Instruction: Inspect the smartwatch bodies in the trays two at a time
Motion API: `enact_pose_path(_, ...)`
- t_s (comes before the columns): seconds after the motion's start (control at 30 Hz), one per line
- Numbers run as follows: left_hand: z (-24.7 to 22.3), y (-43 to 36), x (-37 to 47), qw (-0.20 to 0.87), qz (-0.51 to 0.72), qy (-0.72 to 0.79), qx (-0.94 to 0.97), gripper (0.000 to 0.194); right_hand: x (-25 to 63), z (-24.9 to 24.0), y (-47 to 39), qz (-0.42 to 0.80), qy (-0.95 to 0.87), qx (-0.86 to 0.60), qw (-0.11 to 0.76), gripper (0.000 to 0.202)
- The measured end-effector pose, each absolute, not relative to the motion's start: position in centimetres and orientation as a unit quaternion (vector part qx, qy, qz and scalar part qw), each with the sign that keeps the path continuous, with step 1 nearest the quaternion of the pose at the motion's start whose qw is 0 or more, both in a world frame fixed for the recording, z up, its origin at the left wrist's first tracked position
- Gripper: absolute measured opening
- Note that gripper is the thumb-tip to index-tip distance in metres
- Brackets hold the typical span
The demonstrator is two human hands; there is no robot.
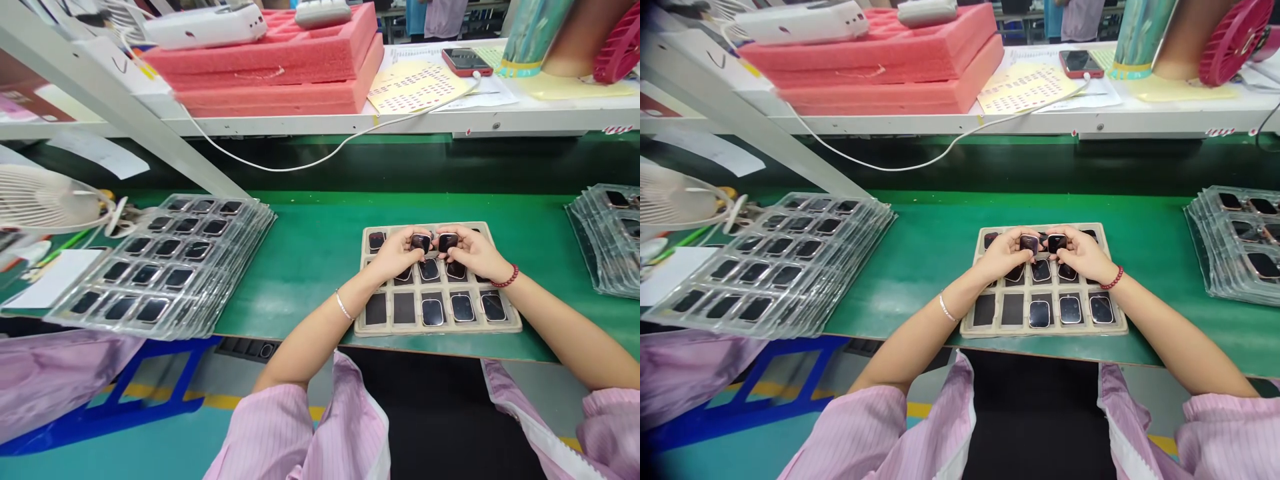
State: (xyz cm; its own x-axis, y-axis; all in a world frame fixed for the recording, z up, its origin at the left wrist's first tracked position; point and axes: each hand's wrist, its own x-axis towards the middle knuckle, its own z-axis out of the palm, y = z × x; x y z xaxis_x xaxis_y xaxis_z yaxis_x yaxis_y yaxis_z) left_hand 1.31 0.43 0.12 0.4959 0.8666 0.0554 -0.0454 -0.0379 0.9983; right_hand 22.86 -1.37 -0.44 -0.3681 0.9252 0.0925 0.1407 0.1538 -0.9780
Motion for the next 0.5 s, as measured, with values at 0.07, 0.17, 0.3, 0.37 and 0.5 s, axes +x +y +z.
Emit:
enact_pose_path(0.07,0.05,0.38,1.31,0.606,0.378,0.332,0.616,0.037,22.86,-0.49,-1.43,0.504,-0.655,-0.409,0.388,0.042)
enact_pose_path(0.17,-0.01,0.28,1.28,0.602,0.381,0.332,0.618,0.037,22.84,-0.52,-1.54,0.500,-0.658,-0.409,0.387,0.044)
enact_pose_path(0.3,0.13,0.22,1.22,0.601,0.386,0.337,0.614,0.039,22.81,-0.35,-1.65,0.498,-0.665,-0.404,0.382,0.050)
enact_pose_path(0.37,0.21,0.28,1.15,0.614,0.384,0.338,0.601,0.046,22.86,-0.21,-1.62,0.499,-0.665,-0.402,0.385,0.053)
enact_pose_path(0.5,0.13,0.53,0.91,0.637,0.383,0.318,0.589,0.056,23.20,-0.05,-1.39,0.516,-0.644,-0.396,0.402,0.055)
